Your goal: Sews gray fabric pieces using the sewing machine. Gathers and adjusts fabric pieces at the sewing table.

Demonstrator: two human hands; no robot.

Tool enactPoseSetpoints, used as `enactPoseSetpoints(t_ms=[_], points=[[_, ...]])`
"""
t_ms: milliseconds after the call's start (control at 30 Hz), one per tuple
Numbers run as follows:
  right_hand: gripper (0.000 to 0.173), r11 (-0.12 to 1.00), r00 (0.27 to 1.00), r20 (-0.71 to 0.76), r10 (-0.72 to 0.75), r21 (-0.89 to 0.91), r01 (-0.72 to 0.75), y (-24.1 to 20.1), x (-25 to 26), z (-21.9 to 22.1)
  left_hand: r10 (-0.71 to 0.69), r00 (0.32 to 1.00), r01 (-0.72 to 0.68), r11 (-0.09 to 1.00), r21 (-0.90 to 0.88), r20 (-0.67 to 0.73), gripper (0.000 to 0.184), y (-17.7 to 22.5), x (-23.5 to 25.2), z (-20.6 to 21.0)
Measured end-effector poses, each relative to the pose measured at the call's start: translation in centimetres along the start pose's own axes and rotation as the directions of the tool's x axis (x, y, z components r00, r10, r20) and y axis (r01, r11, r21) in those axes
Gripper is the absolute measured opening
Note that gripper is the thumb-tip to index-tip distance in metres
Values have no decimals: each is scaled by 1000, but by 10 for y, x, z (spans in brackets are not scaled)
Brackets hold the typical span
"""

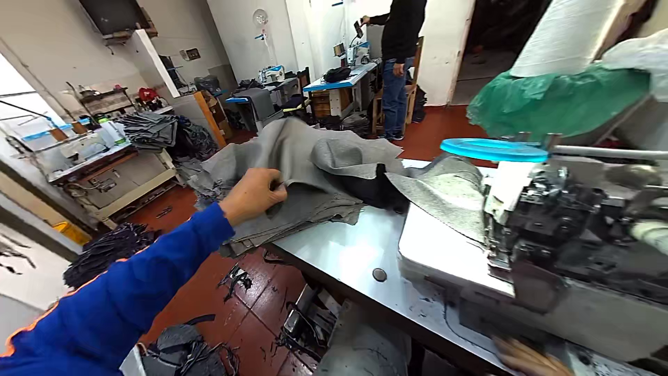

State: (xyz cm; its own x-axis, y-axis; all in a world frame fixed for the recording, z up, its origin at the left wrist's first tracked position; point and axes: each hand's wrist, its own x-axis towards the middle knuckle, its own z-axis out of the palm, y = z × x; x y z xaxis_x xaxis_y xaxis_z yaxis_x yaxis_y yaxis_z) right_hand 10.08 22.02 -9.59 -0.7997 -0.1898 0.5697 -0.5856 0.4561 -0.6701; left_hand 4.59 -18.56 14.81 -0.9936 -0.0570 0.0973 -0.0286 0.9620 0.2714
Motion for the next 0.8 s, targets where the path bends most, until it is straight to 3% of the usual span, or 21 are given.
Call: enactPoseSetpoints(t_ms=[67,167,200,267,300,333,367,400,467,500,533,633,733,800], points=[[50,966,992,124,1,257,-33,-20,10,7,94,994,-82,974,-212,49,14,51,-17,20],[95,764,965,237,109,601,-234,-61,36,43,290,933,-131,824,-551,212,16,128,-28,71],[92,655,956,227,185,697,-292,-72,46,59,317,913,-63,734,-676,258,18,151,-26,86],[43,479,899,191,395,792,-379,-93,67,84,329,892,81,558,-826,310,20,186,-17,110],[23,447,834,171,524,778,-440,-103,78,92,348,894,49,550,-833,282,21,195,-10,119],[15,455,773,122,622,748,-483,-109,87,98,397,893,-81,606,-791,212,21,198,-1,126],[16,457,739,91,668,733,-503,-110,90,102,484,869,-296,678,-673,105,19,194,7,133],[20,461,746,84,661,739,-492,-107,87,102,598,801,-512,690,-511,5,18,184,13,141],[23,457,808,141,572,763,-457,-95,70,90,790,603,-786,564,-253,-110,27,153,19,159],[15,473,835,186,519,751,-461,-85,59,80,832,542,-836,519,-180,-121,33,136,16,167],[9,525,857,245,453,703,-479,-72,47,67,834,536,-844,524,-117,-130,38,121,8,176],[23,804,889,303,343,395,-444,-36,17,2,733,627,-751,659,45,-262,51,103,-16,189],[25,911,910,-55,411,4,-412,-2,20,-102,664,647,-688,721,89,-374,56,116,-7,190],[26,853,886,-292,360,-281,-440,26,43,-174,653,653,-684,726,72,-384,49,132,10,189]])
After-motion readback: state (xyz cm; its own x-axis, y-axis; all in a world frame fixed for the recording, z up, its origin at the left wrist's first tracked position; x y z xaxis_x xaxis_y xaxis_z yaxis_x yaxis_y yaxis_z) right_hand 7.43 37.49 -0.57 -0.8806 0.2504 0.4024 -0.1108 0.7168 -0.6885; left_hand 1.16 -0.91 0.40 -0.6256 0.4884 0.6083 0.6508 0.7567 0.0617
